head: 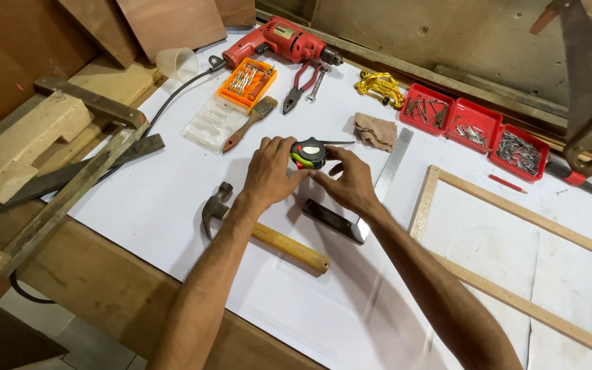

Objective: The person works at a woodworking bench on a rectangular wooden frame. They measure the frame with a tape measure, mark positions, position a wooden crossbar across the frame, and hammer nails to fasten the crossbar in place.

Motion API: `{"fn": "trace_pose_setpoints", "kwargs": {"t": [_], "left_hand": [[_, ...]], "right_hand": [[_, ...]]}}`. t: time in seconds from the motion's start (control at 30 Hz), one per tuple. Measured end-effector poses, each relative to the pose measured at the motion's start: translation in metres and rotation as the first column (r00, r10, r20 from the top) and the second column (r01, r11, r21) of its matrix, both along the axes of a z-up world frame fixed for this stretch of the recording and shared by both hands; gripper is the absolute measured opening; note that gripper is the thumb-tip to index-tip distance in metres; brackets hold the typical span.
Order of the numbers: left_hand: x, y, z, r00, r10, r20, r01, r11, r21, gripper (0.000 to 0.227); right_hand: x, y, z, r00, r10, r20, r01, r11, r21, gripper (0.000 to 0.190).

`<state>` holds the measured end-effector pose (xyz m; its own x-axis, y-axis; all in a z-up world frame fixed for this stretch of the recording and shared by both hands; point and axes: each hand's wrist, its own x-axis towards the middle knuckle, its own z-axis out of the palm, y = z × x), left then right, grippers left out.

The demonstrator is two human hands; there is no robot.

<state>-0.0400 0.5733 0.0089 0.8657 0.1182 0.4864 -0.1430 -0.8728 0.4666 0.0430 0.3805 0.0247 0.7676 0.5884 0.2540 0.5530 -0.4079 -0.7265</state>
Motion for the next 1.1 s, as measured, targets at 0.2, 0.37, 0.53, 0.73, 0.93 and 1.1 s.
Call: {"fn": "trace_pose_setpoints", "kwargs": {"t": [0.2,0.37,0.53,0.73,0.93,1.1], "left_hand": [[-0.025,-0.041,0.072,0.976,-0.109,0.186,0.108,0.994,0.014,0.074],[-0.034,-0.098,0.103,0.956,-0.223,0.192,0.239,0.969,-0.066,0.076],[-0.035,-0.161,0.127,0.928,-0.332,0.17,0.351,0.931,-0.101,0.074],[-0.023,-0.233,0.141,0.901,-0.419,0.112,0.426,0.904,-0.046,0.073],[-0.017,-0.295,0.145,0.828,-0.547,0.121,0.553,0.833,-0.019,0.073],[-0.018,-0.335,0.133,0.79,-0.607,0.091,0.613,0.785,-0.085,0.066]], "right_hand": [[-0.038,-0.05,0.07,0.999,-0.031,-0.039,0.034,0.996,0.077,0.068],[-0.051,-0.12,0.092,1.0,-0.023,0.013,0.021,0.986,0.166,0.064],[-0.064,-0.199,0.114,1.0,-0.006,0.009,0.004,0.981,0.196,0.056],[-0.072,-0.284,0.124,0.979,-0.159,0.131,0.15,0.986,0.072,0.062],[-0.088,-0.344,0.132,0.922,-0.166,0.35,0.135,0.984,0.112,0.082],[-0.092,-0.371,0.126,0.99,-0.041,0.132,0.027,0.994,0.105,0.075]]}}
